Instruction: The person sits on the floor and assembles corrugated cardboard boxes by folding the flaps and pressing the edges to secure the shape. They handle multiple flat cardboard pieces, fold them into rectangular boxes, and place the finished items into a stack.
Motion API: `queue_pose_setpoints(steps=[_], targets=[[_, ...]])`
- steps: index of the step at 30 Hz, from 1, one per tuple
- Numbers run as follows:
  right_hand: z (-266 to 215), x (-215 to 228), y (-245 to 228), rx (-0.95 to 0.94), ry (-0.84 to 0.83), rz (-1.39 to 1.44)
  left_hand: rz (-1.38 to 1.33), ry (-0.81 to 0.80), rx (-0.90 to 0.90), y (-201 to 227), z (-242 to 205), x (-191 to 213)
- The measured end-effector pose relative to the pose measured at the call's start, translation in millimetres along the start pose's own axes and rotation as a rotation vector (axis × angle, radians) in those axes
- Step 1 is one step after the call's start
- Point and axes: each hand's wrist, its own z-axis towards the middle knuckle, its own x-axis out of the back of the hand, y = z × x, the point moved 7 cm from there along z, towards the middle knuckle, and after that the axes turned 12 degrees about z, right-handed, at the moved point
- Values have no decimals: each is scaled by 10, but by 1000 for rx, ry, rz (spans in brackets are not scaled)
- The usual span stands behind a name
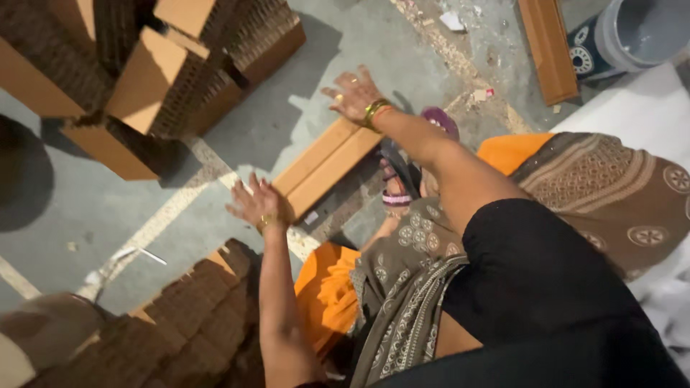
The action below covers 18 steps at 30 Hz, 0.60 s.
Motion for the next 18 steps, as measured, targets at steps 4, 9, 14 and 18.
queue_pose_setpoints(steps=[4,9,14,18], targets=[[-59,-688,-819,-101,-425,61,-90,-208,-258,1027,226,-66],[-175,-263,-917,-116,-226,196,-132,-474,-139,939,183,307],[-361,186,286,-343,-168,112,-214,-242,9,18,208,316],[-402,58,453,-293,-40,61,-228,-101,20,-59,113,61]])
